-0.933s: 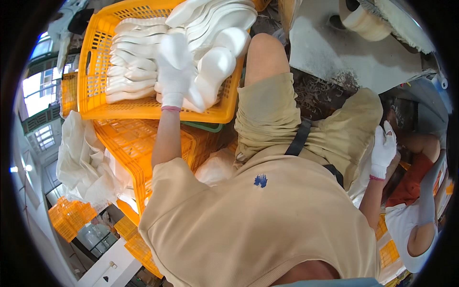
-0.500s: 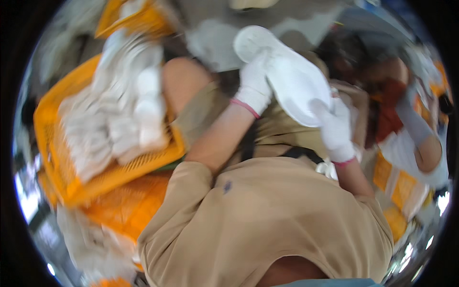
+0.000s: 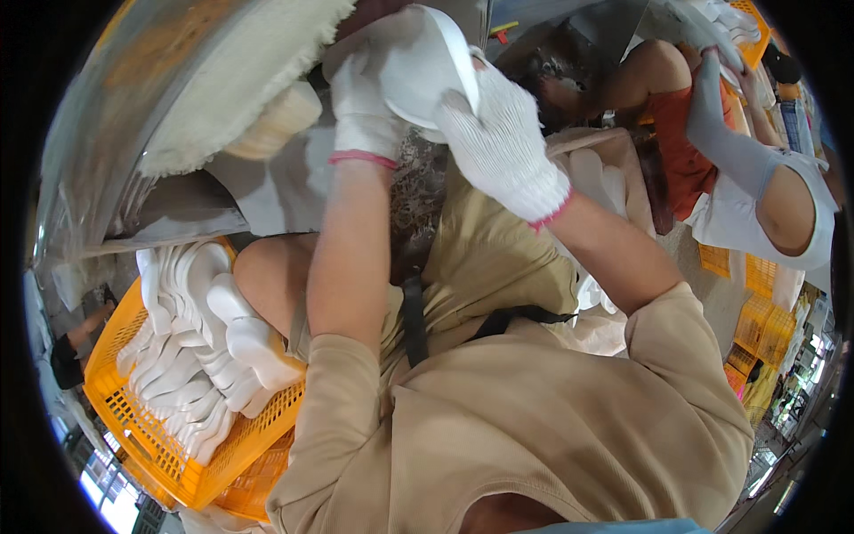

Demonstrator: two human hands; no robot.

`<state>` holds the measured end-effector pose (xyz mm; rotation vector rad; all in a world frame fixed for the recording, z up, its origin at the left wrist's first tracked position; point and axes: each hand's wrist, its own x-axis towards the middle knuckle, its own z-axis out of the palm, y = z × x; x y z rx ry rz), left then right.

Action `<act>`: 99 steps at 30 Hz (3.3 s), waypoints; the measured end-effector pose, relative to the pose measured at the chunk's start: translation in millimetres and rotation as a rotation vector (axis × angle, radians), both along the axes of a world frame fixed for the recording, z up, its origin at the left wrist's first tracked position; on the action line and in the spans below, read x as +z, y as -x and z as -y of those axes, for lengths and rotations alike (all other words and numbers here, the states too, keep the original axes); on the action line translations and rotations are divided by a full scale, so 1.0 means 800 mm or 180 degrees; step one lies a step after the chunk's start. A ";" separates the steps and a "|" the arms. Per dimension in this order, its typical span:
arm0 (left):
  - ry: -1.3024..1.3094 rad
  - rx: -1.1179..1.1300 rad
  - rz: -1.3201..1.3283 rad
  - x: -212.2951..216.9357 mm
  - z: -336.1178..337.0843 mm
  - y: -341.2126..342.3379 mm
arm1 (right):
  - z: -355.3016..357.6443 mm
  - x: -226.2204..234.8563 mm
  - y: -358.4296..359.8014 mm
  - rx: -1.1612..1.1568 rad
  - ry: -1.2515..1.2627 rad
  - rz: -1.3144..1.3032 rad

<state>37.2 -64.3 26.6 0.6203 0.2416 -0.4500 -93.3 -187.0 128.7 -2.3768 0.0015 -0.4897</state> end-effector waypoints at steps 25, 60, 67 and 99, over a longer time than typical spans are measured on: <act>-0.0413 0.0069 -0.0070 0.029 0.047 0.029 | 0.019 0.026 -0.004 -0.0587 -0.0048 -0.0382; -0.1104 0.0481 0.0554 -0.017 -0.117 0.049 | -0.115 -0.021 0.012 0.1050 0.1405 0.0270; -0.3970 0.0983 0.1977 -0.052 -0.092 0.059 | -0.130 -0.025 -0.031 0.0531 0.1018 -0.0235; -0.0441 -0.0077 0.1962 -0.104 -0.081 0.040 | -0.133 0.011 0.003 0.0571 0.1530 0.0189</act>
